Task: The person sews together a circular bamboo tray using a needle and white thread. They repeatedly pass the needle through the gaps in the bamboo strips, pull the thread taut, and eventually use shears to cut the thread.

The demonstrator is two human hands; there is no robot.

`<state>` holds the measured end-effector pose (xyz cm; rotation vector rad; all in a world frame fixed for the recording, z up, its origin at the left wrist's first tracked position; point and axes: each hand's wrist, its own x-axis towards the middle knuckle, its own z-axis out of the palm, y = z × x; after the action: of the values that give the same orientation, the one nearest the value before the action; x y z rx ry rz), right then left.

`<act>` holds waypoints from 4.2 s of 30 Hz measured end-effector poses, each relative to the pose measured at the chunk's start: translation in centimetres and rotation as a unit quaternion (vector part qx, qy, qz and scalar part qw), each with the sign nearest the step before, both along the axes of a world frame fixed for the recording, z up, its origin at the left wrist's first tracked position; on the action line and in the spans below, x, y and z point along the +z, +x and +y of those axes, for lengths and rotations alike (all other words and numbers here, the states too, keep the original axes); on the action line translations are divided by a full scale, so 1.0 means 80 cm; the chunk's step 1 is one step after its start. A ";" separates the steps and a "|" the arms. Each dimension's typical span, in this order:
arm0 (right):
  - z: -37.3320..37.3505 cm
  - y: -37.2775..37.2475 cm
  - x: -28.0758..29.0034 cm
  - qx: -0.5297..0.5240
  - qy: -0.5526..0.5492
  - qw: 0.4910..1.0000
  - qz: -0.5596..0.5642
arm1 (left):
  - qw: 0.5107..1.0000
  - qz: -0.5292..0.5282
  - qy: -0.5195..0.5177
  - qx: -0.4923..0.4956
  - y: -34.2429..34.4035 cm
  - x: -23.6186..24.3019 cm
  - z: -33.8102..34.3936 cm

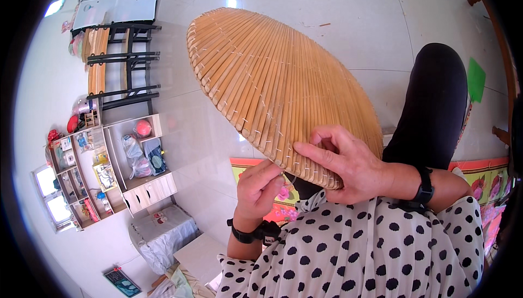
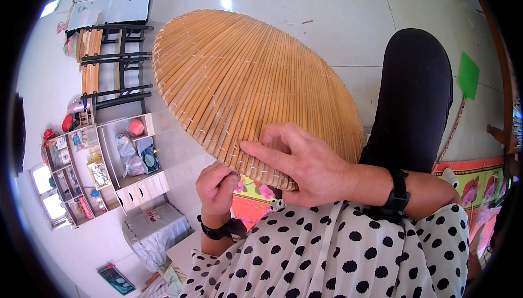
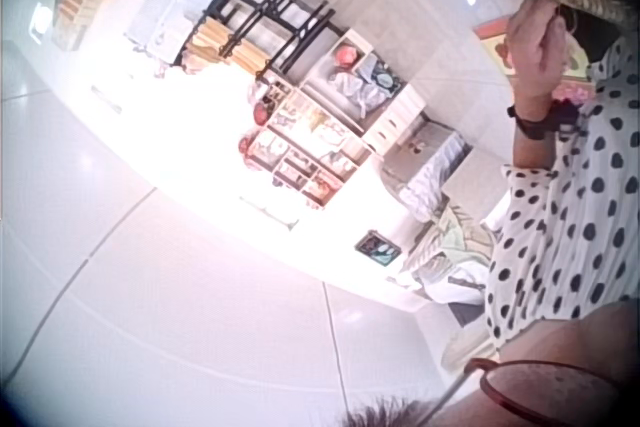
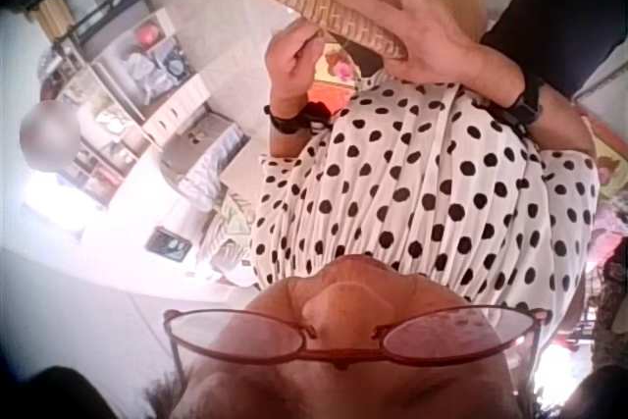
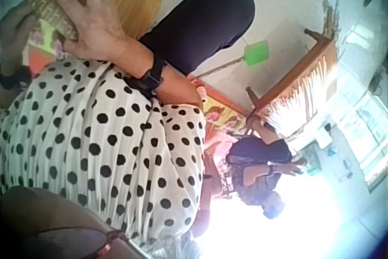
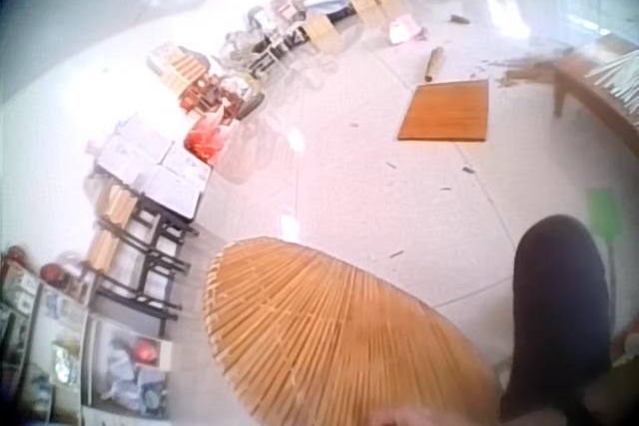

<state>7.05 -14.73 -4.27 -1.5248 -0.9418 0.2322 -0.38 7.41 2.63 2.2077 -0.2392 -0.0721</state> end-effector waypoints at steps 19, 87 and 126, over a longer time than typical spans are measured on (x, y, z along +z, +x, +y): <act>0.000 0.000 0.000 -0.001 0.013 1.000 0.022 | 1.000 0.006 0.027 0.002 -0.005 0.002 0.000; -0.002 -0.004 -0.001 -0.007 0.029 0.999 0.034 | 0.976 0.082 -0.089 0.183 -0.016 0.005 -0.036; 0.016 -0.011 0.073 0.016 -0.072 0.981 -0.181 | 0.865 -0.055 -0.418 0.272 0.036 0.041 0.015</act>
<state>6.18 -13.43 1.54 -1.7201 -1.2604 0.0449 2.51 8.64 5.88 1.3353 0.2662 0.4034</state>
